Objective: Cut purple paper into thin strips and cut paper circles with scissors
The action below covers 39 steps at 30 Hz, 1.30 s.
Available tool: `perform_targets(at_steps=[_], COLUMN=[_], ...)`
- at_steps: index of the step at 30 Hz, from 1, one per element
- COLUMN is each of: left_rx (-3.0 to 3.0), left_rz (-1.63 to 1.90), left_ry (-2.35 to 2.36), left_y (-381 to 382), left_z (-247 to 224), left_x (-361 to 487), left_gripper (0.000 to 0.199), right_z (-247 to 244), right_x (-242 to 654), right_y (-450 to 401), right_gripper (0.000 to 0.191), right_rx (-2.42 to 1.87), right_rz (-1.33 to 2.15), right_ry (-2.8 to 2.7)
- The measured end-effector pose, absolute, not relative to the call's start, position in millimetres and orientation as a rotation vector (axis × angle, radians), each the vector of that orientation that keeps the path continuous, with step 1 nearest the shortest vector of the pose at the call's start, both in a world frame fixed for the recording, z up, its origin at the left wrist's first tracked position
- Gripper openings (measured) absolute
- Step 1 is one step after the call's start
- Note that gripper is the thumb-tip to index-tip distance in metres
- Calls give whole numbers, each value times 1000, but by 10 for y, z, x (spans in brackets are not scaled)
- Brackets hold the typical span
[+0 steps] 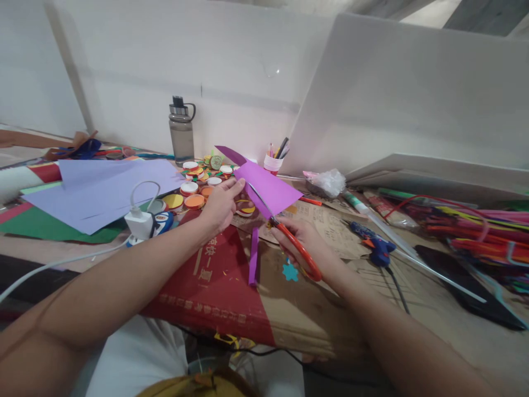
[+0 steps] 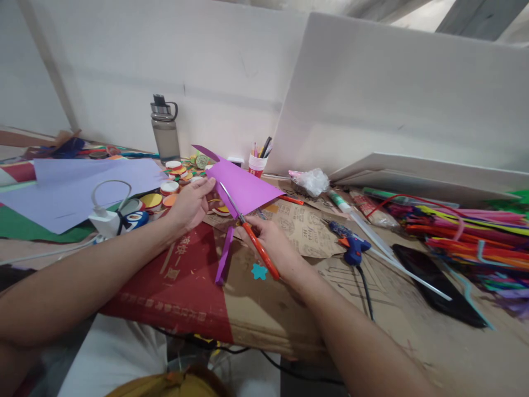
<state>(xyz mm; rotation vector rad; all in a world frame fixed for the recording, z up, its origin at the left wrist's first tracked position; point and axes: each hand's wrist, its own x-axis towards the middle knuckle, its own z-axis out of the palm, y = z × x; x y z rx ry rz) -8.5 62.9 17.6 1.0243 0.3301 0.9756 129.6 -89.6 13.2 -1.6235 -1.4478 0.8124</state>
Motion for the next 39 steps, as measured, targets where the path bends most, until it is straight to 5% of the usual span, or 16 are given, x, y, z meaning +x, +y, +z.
perform_targets(at_steps=[27,39], left_rx=[1284,1170], left_rz=[1040,976], left_ry=[427,375], left_y=[667,687], left_z=[158,165], left_x=[-67,-64], left_gripper=[16,14], right_z=[229,219], right_x=[1356,1302], right_y=[-920,-910], right_gripper=[37,3], right_rx=[-1635,-1682], right_rz=[955,786], right_ry=[-1402,-1500])
